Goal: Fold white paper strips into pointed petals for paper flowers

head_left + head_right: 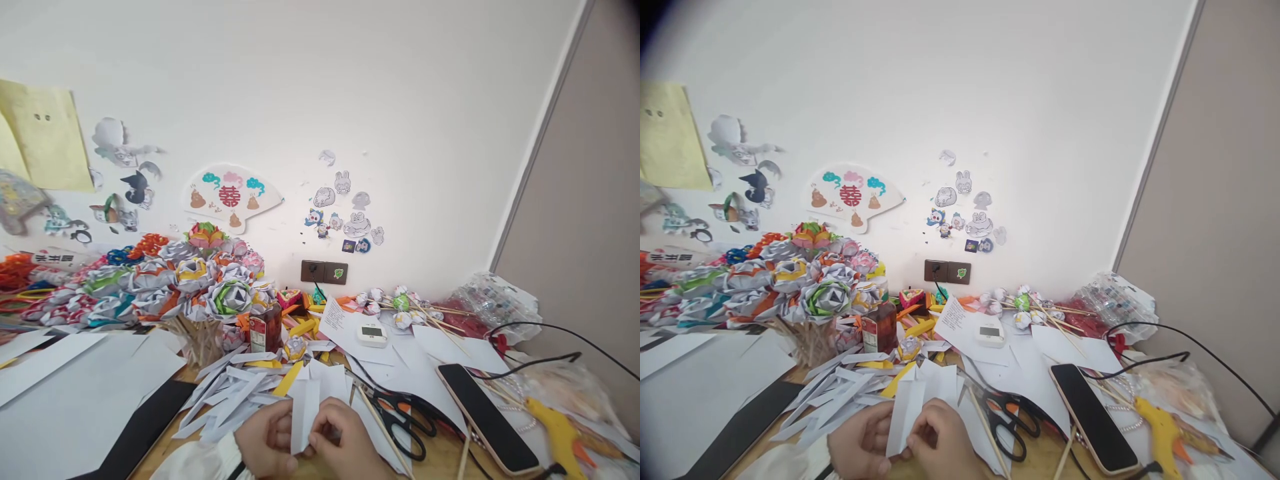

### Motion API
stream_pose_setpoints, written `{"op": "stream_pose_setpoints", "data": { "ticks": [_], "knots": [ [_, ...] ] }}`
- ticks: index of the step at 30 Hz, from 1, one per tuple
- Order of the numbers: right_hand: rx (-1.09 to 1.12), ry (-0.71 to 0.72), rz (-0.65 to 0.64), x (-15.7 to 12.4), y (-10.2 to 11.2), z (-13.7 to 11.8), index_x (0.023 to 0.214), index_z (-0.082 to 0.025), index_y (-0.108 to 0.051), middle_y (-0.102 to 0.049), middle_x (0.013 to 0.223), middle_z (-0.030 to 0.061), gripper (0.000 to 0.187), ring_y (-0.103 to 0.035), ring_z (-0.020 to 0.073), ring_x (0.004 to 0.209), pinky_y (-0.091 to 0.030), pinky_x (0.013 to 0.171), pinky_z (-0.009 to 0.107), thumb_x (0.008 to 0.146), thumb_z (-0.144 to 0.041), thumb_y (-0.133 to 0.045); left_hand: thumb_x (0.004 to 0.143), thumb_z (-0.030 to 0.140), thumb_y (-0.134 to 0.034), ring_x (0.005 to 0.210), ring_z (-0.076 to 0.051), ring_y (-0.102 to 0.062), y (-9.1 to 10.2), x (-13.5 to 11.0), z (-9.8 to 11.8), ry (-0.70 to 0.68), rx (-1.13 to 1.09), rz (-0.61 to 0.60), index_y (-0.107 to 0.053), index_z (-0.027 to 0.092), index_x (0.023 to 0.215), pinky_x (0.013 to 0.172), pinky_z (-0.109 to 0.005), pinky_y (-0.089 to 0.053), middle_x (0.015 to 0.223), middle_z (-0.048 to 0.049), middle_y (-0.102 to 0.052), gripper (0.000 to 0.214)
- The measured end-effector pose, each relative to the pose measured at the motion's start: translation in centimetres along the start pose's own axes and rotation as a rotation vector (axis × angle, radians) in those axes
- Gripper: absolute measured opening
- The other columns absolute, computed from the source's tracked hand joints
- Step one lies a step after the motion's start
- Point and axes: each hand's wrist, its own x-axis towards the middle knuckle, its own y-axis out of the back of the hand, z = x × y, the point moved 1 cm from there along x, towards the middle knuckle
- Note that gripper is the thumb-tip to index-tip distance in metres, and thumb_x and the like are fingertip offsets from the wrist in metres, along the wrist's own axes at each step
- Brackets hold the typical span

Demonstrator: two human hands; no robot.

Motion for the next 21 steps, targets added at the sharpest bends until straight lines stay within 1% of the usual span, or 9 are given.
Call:
{"op": "stream_pose_setpoints", "data": {
  "ticks": [3,7,10,13,15,17,21],
  "knots": [
    [0.004,-0.003,-0.008,0.1,0.0,-0.1,0.061,-0.017,-0.057,-0.054,0.068,-0.0006,0.013,-0.049,0.0119,0.063,-0.036,0.056,0.019,0.063,-0.004,-0.054,0.047,0.032,-0.077,0.071,-0.017,-0.060,-0.3,0.1,0.4,-0.017,-0.028,0.008,-0.056,0.017,0.088,0.069,-0.031,-0.043,0.074,-0.0027,-0.064,0.048],
    [0.008,-0.017,-0.009,0.1,0.1,-0.1,0.064,-0.017,-0.058,-0.053,0.067,-0.0010,0.014,-0.049,0.0117,0.061,-0.037,0.055,0.019,0.061,-0.003,-0.056,0.050,0.033,-0.075,0.062,-0.015,-0.060,-0.7,0.3,0.7,-0.035,-0.028,0.095,-0.059,0.016,0.082,0.061,-0.026,-0.043,0.070,-0.0021,-0.065,0.040],
    [0.014,-0.009,-0.005,0.0,-0.1,0.1,0.066,-0.017,-0.060,-0.053,0.067,-0.0005,0.008,-0.049,0.0125,0.063,-0.036,0.056,0.020,0.064,-0.009,-0.060,0.053,0.036,-0.073,0.059,-0.014,-0.060,-0.7,0.4,0.7,0.006,0.029,0.124,-0.059,0.016,0.080,0.054,-0.022,-0.042,0.067,-0.0010,-0.066,0.036],
    [0.051,-0.014,-0.007,0.1,-0.3,0.5,0.065,-0.016,-0.060,-0.055,0.067,0.0003,0.003,-0.050,0.0133,0.064,-0.036,0.056,0.021,0.067,-0.016,-0.060,0.056,0.041,-0.069,0.056,-0.014,-0.062,-0.6,0.3,0.5,0.087,0.082,0.153,-0.059,0.016,0.077,0.048,-0.020,-0.043,0.064,-0.0001,-0.066,0.034],
    [0.086,-0.031,0.004,0.2,-0.3,0.6,0.064,-0.016,-0.060,-0.054,0.065,0.0001,0.005,-0.049,0.0129,0.062,-0.036,0.055,0.021,0.068,-0.018,-0.059,0.058,0.046,-0.065,0.050,-0.015,-0.063,-0.5,0.2,0.2,0.131,0.087,0.164,-0.057,0.016,0.076,0.044,-0.020,-0.042,0.059,0.0003,-0.066,0.036],
    [0.106,-0.046,0.020,0.2,-0.3,0.8,0.062,-0.016,-0.058,-0.053,0.064,-0.0002,0.007,-0.048,0.0125,0.060,-0.036,0.054,0.021,0.067,-0.020,-0.058,0.059,0.051,-0.062,0.044,-0.015,-0.062,-0.5,0.3,-0.1,0.146,0.074,0.175,-0.055,0.016,0.075,0.040,-0.019,-0.040,0.055,0.0000,-0.065,0.040],
    [0.142,-0.047,0.018,0.3,-0.4,1.1,0.064,-0.015,-0.058,-0.053,0.066,0.0007,0.009,-0.047,0.0131,0.062,-0.036,0.057,0.022,0.068,-0.023,-0.057,0.054,0.060,-0.059,0.038,-0.014,-0.060,-0.6,0.5,-0.4,0.151,0.072,0.190,-0.051,0.015,0.068,0.034,-0.017,-0.036,0.050,-0.0002,-0.064,0.047]
  ]
}}
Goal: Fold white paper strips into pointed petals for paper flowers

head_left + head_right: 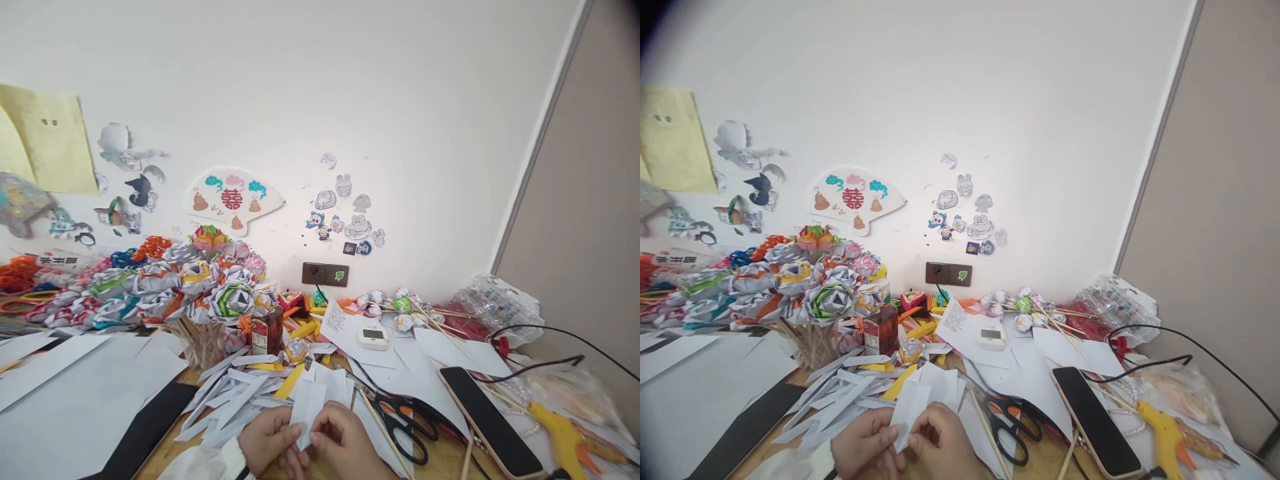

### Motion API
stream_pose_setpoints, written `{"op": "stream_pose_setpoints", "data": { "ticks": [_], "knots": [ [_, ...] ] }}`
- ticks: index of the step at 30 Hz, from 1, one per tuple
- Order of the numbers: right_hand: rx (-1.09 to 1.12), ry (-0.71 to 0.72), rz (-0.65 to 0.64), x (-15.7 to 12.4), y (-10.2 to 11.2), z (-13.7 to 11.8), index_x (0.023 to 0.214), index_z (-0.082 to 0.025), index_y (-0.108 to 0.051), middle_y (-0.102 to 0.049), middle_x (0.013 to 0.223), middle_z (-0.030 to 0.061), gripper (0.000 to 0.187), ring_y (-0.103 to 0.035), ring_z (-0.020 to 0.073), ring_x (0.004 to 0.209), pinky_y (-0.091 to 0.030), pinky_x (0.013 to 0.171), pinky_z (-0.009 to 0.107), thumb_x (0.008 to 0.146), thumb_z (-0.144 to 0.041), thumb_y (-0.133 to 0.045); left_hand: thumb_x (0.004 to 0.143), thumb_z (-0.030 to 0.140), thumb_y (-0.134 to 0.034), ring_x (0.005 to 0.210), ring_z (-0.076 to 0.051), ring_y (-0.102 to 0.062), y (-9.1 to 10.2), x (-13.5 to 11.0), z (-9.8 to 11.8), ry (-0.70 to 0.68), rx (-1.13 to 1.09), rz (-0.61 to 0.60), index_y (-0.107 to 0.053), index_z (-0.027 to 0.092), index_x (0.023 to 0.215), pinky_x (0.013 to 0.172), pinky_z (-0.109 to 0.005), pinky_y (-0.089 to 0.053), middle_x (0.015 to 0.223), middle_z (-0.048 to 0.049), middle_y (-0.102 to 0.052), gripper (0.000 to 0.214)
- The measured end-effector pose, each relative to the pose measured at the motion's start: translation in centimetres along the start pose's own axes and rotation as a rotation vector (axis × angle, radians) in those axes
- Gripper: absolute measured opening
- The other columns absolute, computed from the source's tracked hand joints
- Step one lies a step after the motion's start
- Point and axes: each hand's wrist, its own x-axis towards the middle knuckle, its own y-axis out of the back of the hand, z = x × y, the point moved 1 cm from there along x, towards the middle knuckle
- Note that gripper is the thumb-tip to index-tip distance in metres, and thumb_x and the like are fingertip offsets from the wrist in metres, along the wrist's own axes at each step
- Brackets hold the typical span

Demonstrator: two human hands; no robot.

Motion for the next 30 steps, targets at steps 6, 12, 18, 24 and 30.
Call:
{"op": "stream_pose_setpoints", "data": {
  "ticks": [6,12,18,24,30],
  "knots": [
    [0.094,-0.101,-0.003,-0.1,-0.3,1.0,0.074,-0.018,-0.058,-0.046,0.060,-0.0033,0.016,-0.043,0.0116,0.056,-0.034,0.053,0.021,0.065,-0.029,-0.062,0.056,0.055,-0.061,0.038,-0.013,-0.061,-0.1,0.0,0.0,0.002,0.035,0.005,-0.052,0.015,0.072,0.035,-0.016,-0.037,0.050,0.0010,-0.065,0.044],
    [0.150,-0.140,-0.028,0.1,-0.5,1.2,0.075,-0.017,-0.056,-0.037,0.053,-0.0063,0.022,-0.037,0.0093,0.050,-0.028,0.046,0.019,0.065,-0.035,-0.062,0.058,0.057,-0.058,0.035,-0.013,-0.059,-0.2,0.2,-0.6,-0.014,0.061,0.027,-0.050,0.015,0.070,0.033,-0.017,-0.037,0.047,0.0012,-0.064,0.044],
    [0.139,-0.145,-0.026,0.0,-0.5,1.2,0.075,-0.016,-0.055,-0.037,0.052,-0.0066,0.020,-0.036,0.0094,0.049,-0.027,0.046,0.020,0.066,-0.032,-0.061,0.060,0.059,-0.053,0.028,-0.011,-0.054,-0.6,0.1,-0.2,-0.005,0.087,0.034,-0.049,0.015,0.071,0.031,-0.017,-0.031,0.044,0.0019,-0.064,0.046],
    [0.161,-0.106,-0.028,-0.1,-0.4,1.0,0.076,-0.016,-0.054,-0.037,0.053,-0.0065,0.019,-0.036,0.0093,0.050,-0.027,0.047,0.020,0.068,-0.032,-0.059,0.062,0.060,-0.049,0.023,-0.010,-0.049,-1.0,0.1,0.0,0.021,0.108,0.045,-0.050,0.015,0.069,0.029,-0.017,-0.026,0.042,0.0026,-0.063,0.045],
    [0.187,-0.118,-0.027,-0.1,-0.5,0.7,0.077,-0.016,-0.053,-0.038,0.052,-0.0066,0.021,-0.037,0.0092,0.048,-0.028,0.045,0.019,0.070,-0.036,-0.057,0.061,0.060,-0.050,0.021,-0.009,-0.046,-1.1,0.0,0.2,0.029,0.111,0.042,-0.052,0.015,0.066,0.028,-0.017,-0.023,0.040,0.0024,-0.063,0.045]
  ]
}}
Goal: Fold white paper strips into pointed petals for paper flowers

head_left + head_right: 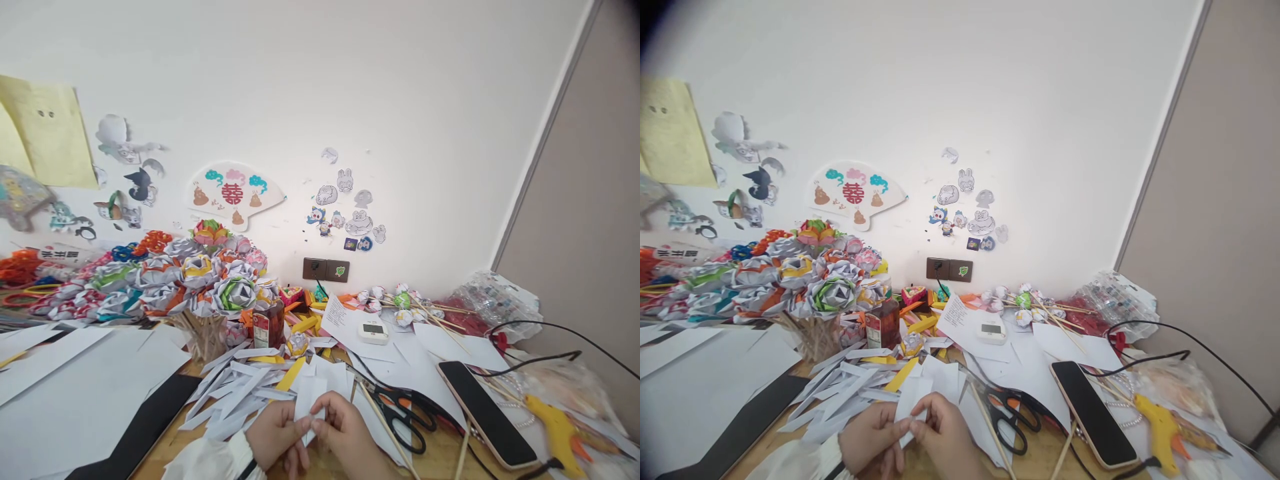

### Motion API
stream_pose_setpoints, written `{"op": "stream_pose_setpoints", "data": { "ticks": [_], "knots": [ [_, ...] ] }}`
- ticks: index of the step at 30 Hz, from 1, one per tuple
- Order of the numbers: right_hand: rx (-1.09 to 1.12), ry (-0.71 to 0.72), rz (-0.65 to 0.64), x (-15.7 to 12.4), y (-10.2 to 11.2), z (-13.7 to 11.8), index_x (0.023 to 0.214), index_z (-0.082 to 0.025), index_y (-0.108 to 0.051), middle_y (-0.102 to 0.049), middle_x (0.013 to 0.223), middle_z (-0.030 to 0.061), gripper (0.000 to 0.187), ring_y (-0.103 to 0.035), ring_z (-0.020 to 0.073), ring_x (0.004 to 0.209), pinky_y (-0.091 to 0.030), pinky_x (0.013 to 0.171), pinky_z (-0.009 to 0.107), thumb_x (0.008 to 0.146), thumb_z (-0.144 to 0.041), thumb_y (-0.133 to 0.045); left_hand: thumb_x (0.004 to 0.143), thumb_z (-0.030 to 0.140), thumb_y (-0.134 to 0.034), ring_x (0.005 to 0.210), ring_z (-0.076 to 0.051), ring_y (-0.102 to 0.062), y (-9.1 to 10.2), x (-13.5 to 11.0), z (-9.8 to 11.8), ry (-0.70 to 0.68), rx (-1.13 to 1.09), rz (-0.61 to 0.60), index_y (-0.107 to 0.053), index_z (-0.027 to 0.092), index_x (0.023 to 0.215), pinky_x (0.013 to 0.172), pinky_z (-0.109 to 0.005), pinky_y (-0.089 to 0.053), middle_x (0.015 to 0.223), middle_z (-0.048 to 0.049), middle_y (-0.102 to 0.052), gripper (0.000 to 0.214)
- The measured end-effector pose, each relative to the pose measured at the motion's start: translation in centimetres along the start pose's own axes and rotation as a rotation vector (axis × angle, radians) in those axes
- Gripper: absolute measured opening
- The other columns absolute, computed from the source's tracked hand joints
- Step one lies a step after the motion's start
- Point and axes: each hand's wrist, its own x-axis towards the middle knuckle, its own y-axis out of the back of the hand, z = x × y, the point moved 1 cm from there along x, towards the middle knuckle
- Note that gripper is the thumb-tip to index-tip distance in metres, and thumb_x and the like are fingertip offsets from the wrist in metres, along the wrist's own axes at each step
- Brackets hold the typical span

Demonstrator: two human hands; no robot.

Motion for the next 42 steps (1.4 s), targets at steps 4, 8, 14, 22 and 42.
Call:
{"op": "stream_pose_setpoints", "data": {
  "ticks": [4,8,14,22,42],
  "knots": [
    [0.011,-0.011,0.006,-0.1,-0.1,0.4,0.079,-0.017,-0.053,-0.038,0.052,-0.0067,0.022,-0.038,0.0090,0.047,-0.030,0.044,0.019,0.070,-0.037,-0.058,0.061,0.057,-0.053,0.020,-0.007,-0.044,-0.1,-0.1,0.3,-0.005,-0.013,-0.001,-0.052,0.015,0.067,0.026,-0.016,-0.023,0.040,0.0032,-0.063,0.042],
    [0.148,-0.028,0.000,-0.1,-0.5,0.4,0.082,-0.018,-0.049,-0.038,0.051,-0.0079,0.029,-0.039,0.0075,0.042,-0.030,0.041,0.018,0.069,-0.042,-0.058,0.060,0.056,-0.055,0.019,-0.006,-0.042,-0.3,-0.1,0.6,-0.003,-0.025,0.003,-0.051,0.016,0.062,0.025,-0.015,-0.022,0.039,0.0032,-0.062,0.041],
    [0.236,-0.046,-0.029,-0.2,-0.9,0.0,0.084,-0.017,-0.048,-0.041,0.055,-0.0075,0.025,-0.043,0.0068,0.043,-0.035,0.043,0.019,0.066,-0.031,-0.060,0.057,0.059,-0.055,0.018,-0.007,-0.042,-0.1,0.0,0.5,0.007,-0.031,0.007,-0.049,0.016,0.063,0.025,-0.016,-0.023,0.038,0.0033,-0.061,0.044],
    [0.066,-0.082,0.012,-0.3,-0.6,0.8,0.083,-0.019,-0.050,-0.037,0.052,-0.0082,0.017,-0.040,0.0074,0.044,-0.031,0.043,0.017,0.068,-0.023,-0.056,0.057,0.059,-0.055,0.020,-0.009,-0.045,-0.2,-0.1,0.5,0.006,-0.022,0.009,-0.050,0.016,0.062,0.027,-0.017,-0.025,0.039,0.0031,-0.062,0.043],
    [-0.048,-0.055,0.023,-0.6,-0.9,-0.6,0.087,-0.020,-0.051,-0.037,0.053,-0.0079,0.018,-0.038,0.0093,0.050,-0.028,0.046,0.019,0.070,-0.017,-0.051,0.057,0.061,-0.052,0.019,-0.008,-0.043,-0.5,0.1,0.1,0.015,0.000,0.138,-0.046,0.018,0.064,0.022,-0.015,-0.019,0.029,0.0062,-0.056,0.044]
  ]
}}
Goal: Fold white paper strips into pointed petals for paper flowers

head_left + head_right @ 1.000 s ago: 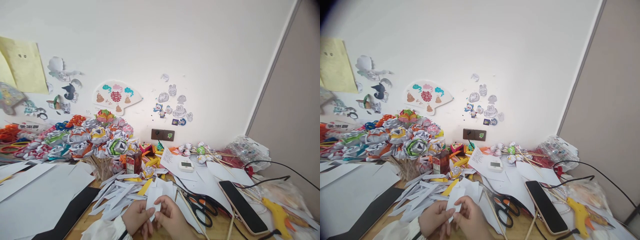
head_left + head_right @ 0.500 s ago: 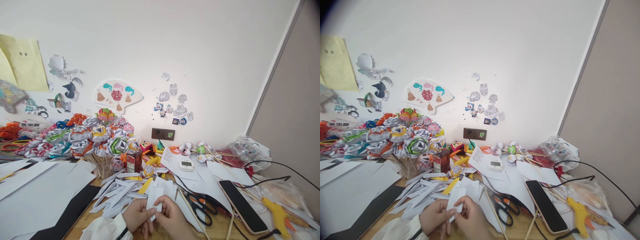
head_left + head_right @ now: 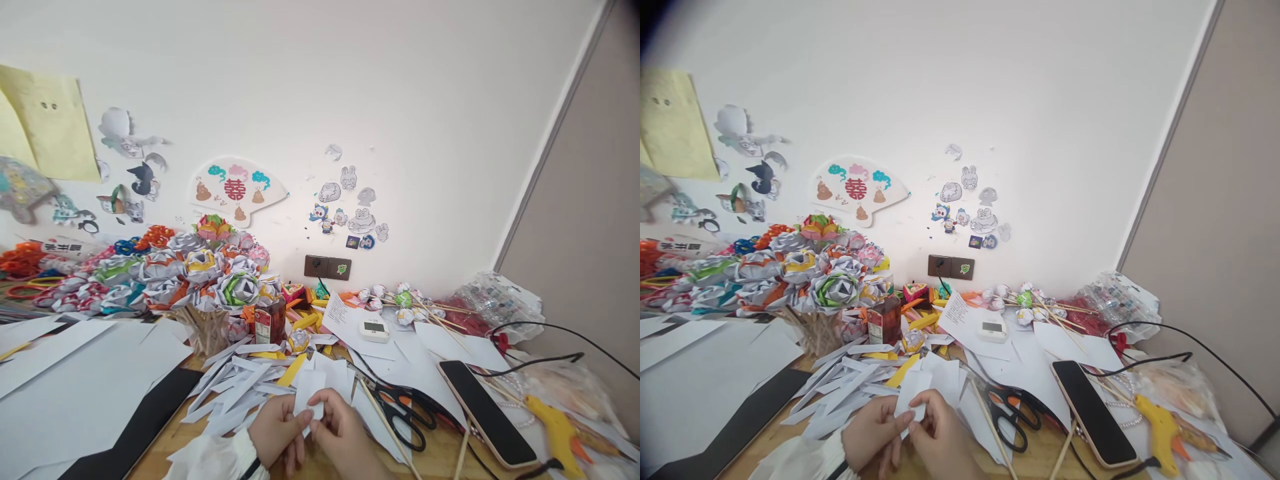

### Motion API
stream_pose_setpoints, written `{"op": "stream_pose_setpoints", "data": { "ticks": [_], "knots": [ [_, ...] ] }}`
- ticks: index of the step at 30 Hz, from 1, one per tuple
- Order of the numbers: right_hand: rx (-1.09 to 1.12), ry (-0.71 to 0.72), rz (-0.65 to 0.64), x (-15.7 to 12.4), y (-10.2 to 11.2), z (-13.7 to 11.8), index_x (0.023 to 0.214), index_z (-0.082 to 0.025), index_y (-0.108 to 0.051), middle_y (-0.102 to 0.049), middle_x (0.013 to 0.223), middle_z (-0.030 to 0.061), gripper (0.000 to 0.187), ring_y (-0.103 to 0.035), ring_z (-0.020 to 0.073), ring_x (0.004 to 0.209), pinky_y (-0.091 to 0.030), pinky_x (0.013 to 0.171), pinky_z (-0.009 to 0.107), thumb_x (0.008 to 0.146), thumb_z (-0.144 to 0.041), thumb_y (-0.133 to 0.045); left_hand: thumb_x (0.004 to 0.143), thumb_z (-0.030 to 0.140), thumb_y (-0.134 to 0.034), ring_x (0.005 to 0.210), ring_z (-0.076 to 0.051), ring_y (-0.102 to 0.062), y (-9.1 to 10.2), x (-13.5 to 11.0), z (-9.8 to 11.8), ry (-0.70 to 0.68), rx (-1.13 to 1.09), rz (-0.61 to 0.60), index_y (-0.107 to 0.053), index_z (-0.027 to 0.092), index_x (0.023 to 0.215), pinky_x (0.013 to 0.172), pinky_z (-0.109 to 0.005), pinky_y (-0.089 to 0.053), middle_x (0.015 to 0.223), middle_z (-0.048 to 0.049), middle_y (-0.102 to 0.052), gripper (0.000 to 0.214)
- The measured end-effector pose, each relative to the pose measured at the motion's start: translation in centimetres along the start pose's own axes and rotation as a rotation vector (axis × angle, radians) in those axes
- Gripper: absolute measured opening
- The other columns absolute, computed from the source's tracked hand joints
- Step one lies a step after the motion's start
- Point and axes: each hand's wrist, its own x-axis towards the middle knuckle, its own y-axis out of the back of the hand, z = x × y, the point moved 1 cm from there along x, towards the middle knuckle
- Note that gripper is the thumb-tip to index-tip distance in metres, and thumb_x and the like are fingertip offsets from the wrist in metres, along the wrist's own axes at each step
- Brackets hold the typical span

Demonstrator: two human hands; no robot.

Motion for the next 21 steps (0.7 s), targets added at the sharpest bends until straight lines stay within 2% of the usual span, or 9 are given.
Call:
{"op": "stream_pose_setpoints", "data": {
  "ticks": [7,17,21],
  "knots": [
    [0.029,-0.058,-0.018,0.19,-0.66,-0.09,0.091,-0.020,-0.047,-0.037,0.052,-0.0091,0.029,-0.039,0.0080,0.046,-0.028,0.044,0.018,0.063,-0.014,-0.055,0.061,0.058,-0.051,0.017,-0.005,-0.037,-0.15,-0.16,0.09,-0.016,-0.031,0.019,-0.046,0.018,0.058,0.022,-0.015,-0.017,0.028,0.0069,-0.053,0.040],
    [0.244,-0.103,-0.029,0.45,-0.40,0.25,0.089,-0.018,-0.044,-0.038,0.048,-0.0114,0.035,-0.034,0.0052,0.039,-0.024,0.038,0.016,0.058,-0.013,-0.060,0.061,0.061,-0.049,0.015,-0.004,-0.034,0.28,-0.22,0.52,-0.027,-0.112,-0.169,-0.050,0.015,0.063,0.020,-0.015,-0.017,0.036,0.0015,-0.061,0.046],
    [0.342,-0.080,-0.049,0.65,-0.54,0.42,0.087,-0.018,-0.042,-0.047,0.052,-0.0090,0.036,-0.036,0.0051,0.039,-0.026,0.038,0.016,0.057,-0.018,-0.063,0.056,0.051,-0.061,0.017,-0.004,-0.039,0.51,-0.24,0.54,-0.030,-0.119,-0.238,-0.052,0.014,0.065,0.023,-0.015,-0.016,0.041,0.0004,-0.064,0.039]
  ]
}}
